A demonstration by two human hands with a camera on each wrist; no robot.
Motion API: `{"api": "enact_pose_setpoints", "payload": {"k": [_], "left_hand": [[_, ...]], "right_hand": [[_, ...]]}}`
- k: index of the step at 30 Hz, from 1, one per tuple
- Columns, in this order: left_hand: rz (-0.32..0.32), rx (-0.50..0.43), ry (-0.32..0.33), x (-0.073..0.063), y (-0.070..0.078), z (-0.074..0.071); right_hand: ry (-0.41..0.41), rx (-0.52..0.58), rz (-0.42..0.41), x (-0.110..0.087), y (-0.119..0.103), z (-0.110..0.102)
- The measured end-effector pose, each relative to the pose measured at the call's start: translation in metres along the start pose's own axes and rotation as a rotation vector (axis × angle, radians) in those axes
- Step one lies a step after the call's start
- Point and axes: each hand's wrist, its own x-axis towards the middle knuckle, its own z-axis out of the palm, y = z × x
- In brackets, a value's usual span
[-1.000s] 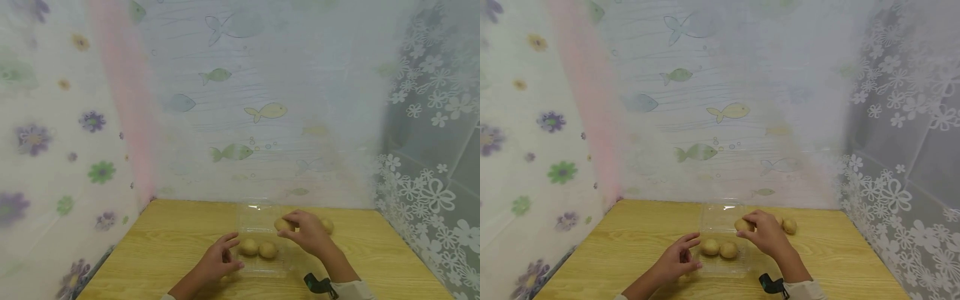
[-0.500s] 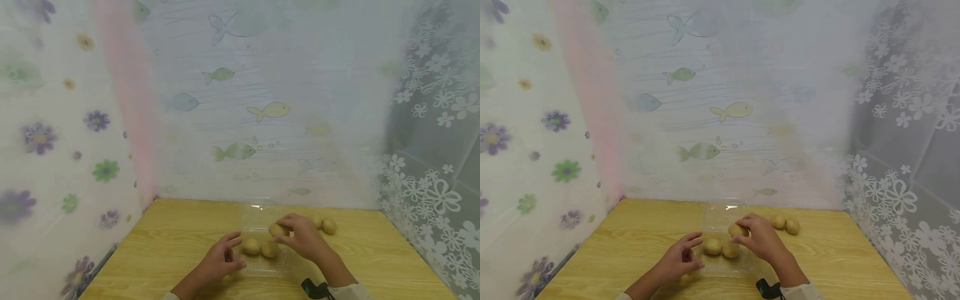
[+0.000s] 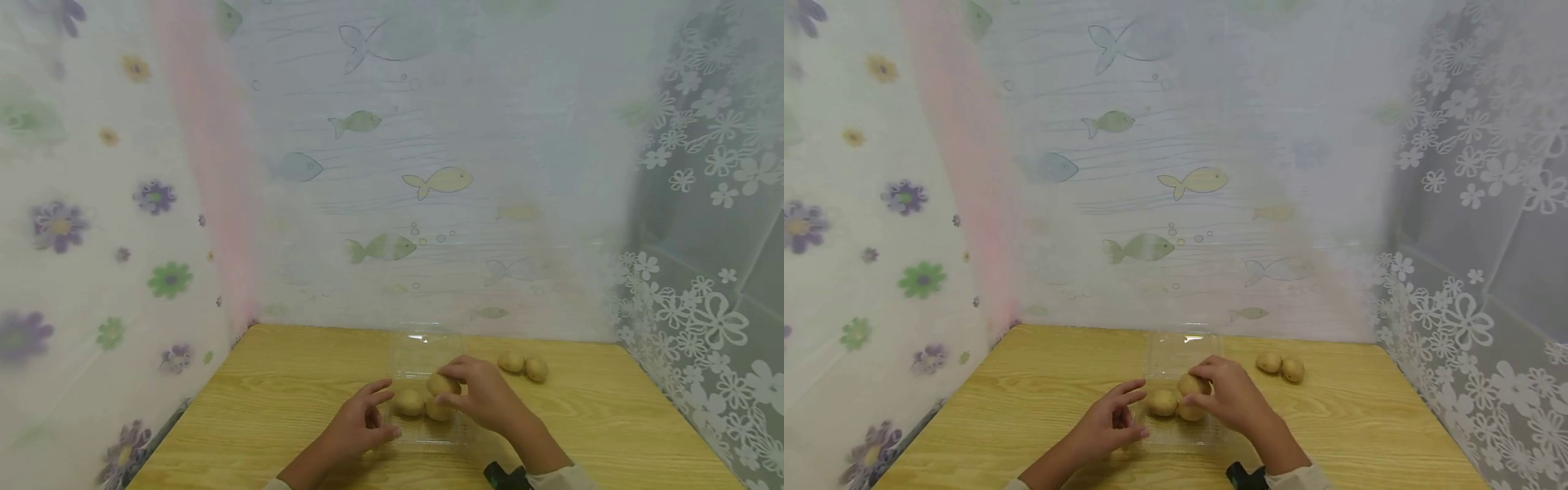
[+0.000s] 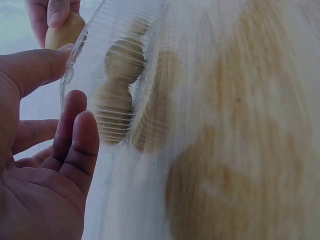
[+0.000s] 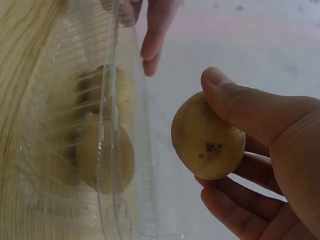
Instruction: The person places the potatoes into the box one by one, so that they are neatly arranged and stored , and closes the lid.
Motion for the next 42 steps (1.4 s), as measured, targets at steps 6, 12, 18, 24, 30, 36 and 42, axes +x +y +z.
{"api": "enact_pose_setpoints", "payload": {"k": [6, 12, 18, 24, 30, 36, 42], "left_hand": [[0.014, 0.016, 0.001, 0.0, -0.001, 0.0], [0.014, 0.017, 0.005, 0.0, 0.0, 0.0], [0.003, 0.011, 0.006, 0.0, 0.002, 0.0], [-0.005, 0.0, 0.001, 0.0, 0.003, 0.0], [-0.014, 0.006, -0.003, -0.001, 0.005, 0.0], [-0.026, 0.006, -0.011, 0.0, 0.007, 0.0], [-0.041, -0.016, -0.012, 0.0, 0.009, 0.0]], "right_hand": [[-0.021, 0.023, -0.017, 0.0, -0.005, 0.003], [-0.045, 0.02, -0.029, 0.0, -0.01, 0.008], [-0.061, 0.015, -0.063, 0.0, -0.014, 0.013], [-0.105, 0.027, -0.06, -0.001, -0.019, 0.017], [-0.136, 0.075, -0.075, -0.002, -0.02, 0.022], [-0.185, 0.108, -0.097, -0.004, -0.019, 0.027], [-0.175, 0.103, -0.127, -0.003, -0.02, 0.031]]}}
